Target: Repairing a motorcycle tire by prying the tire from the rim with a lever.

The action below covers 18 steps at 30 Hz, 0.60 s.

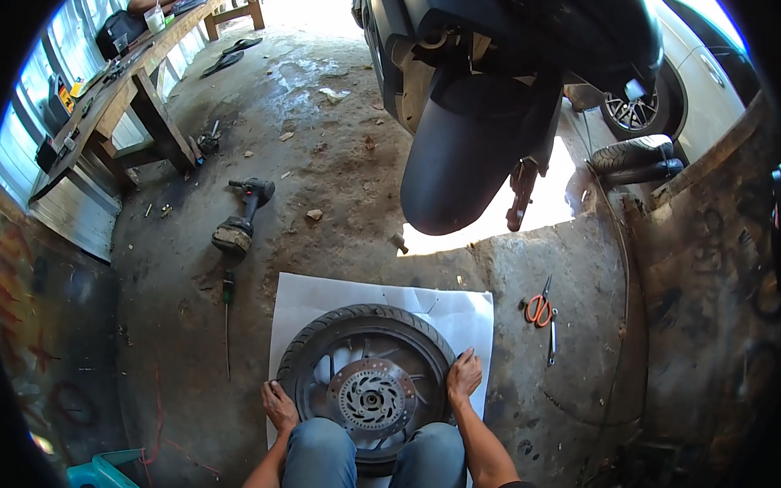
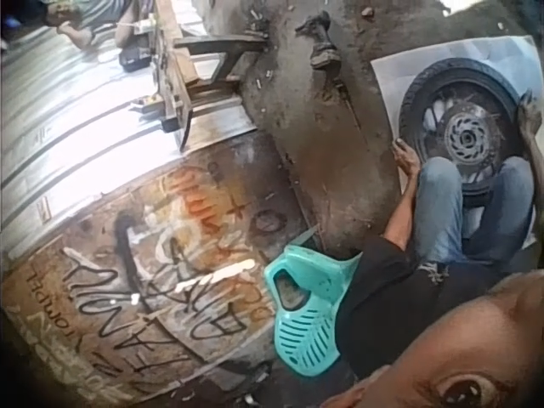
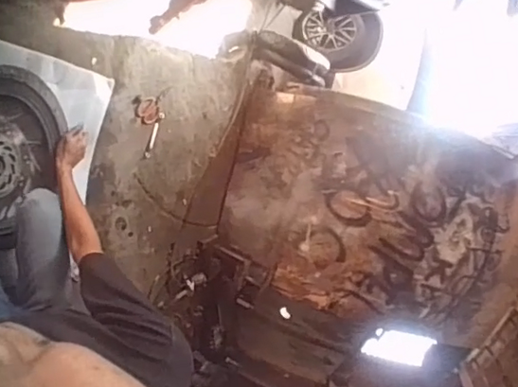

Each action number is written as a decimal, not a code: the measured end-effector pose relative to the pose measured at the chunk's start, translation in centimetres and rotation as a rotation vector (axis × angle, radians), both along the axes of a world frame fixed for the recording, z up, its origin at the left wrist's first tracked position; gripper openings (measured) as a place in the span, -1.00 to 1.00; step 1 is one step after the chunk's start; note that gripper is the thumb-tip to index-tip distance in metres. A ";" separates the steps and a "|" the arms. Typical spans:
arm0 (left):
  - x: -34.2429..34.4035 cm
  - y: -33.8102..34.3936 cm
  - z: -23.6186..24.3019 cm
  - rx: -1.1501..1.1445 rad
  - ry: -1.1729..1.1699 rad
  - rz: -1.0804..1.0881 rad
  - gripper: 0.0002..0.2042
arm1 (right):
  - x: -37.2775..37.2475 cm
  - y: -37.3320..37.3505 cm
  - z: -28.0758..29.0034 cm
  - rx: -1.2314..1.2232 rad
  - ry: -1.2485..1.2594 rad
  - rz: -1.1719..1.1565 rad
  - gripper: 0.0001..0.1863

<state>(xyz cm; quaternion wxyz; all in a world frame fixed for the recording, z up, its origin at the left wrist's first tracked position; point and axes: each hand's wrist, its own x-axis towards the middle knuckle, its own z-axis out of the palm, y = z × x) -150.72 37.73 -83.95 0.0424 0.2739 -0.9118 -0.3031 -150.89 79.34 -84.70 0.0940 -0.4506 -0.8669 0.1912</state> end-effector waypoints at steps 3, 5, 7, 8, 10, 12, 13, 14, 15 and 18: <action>-1.2 1.2 -0.7 0.008 -0.015 -0.002 -0.60 | 0.0 1.1 -2.4 0.079 0.017 -0.031 -0.53; -1.1 1.9 -0.4 -0.049 0.069 -0.059 -0.60 | -0.8 2.0 -2.6 0.063 0.038 -0.006 -0.55; -0.1 -0.8 -1.1 -0.088 0.059 -0.063 -0.61 | -0.9 0.2 -1.6 0.005 0.068 0.034 -0.55; -0.1 -1.5 -1.8 -0.094 0.101 -0.066 -0.62 | -1.5 -0.1 -1.4 -0.016 0.066 0.041 -0.51; -0.9 0.0 -0.9 -0.035 0.073 -0.085 -0.63 | -1.3 0.7 -1.3 -0.066 0.012 0.000 -0.51; -1.3 0.6 -0.6 0.015 0.071 -0.079 -0.64 | -1.1 0.9 -1.0 -0.073 0.030 -0.002 -0.48; -1.2 0.7 -0.8 0.041 0.061 -0.089 -0.64 | -1.0 1.1 -1.0 -0.073 0.023 -0.008 -0.47; -1.3 0.8 -1.0 0.069 0.052 -0.101 -0.65 | -0.9 1.2 -1.0 -0.071 0.016 -0.017 -0.46; -1.0 0.8 -0.9 0.049 0.056 -0.109 -0.67 | -0.6 1.3 -0.9 -0.052 0.026 0.018 -0.49; -1.4 1.0 -0.8 0.004 0.106 -0.111 -0.70 | -0.9 1.3 -0.7 -0.012 0.014 0.022 -0.48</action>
